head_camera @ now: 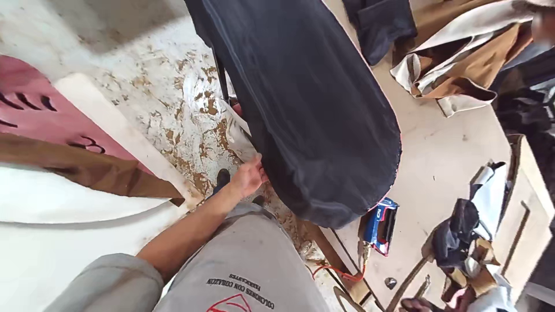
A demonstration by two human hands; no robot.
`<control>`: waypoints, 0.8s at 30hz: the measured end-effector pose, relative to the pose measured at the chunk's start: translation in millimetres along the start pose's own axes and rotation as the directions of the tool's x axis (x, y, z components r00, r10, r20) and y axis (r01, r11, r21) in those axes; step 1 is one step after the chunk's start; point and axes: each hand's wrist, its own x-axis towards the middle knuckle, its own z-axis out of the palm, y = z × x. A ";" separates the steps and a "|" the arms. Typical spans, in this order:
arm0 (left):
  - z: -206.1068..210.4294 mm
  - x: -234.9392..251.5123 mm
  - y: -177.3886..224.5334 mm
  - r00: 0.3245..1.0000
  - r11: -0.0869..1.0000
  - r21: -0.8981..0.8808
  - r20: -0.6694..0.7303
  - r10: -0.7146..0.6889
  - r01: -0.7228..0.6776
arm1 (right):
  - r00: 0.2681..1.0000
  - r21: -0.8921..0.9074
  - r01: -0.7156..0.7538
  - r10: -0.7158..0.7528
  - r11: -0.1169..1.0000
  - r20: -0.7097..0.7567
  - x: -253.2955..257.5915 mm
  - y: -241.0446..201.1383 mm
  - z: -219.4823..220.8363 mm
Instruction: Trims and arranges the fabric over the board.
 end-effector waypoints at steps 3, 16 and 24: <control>-8.8 19.0 46.1 0.999 1.000 -0.014 -0.028 0.018 -0.018 | 0.949 0.028 -0.002 -0.007 1.000 0.314 -54.6 4.3 92.8; -37.4 24.4 98.1 0.998 0.997 0.046 -0.022 -0.056 0.057 | 0.330 -0.670 0.106 0.610 0.734 0.721 -103.6 -34.8 263.1; -46.1 -10.1 84.2 0.978 0.961 0.272 -0.183 0.103 -0.050 | 0.053 -0.710 0.123 0.710 0.693 0.702 -72.8 -20.5 274.0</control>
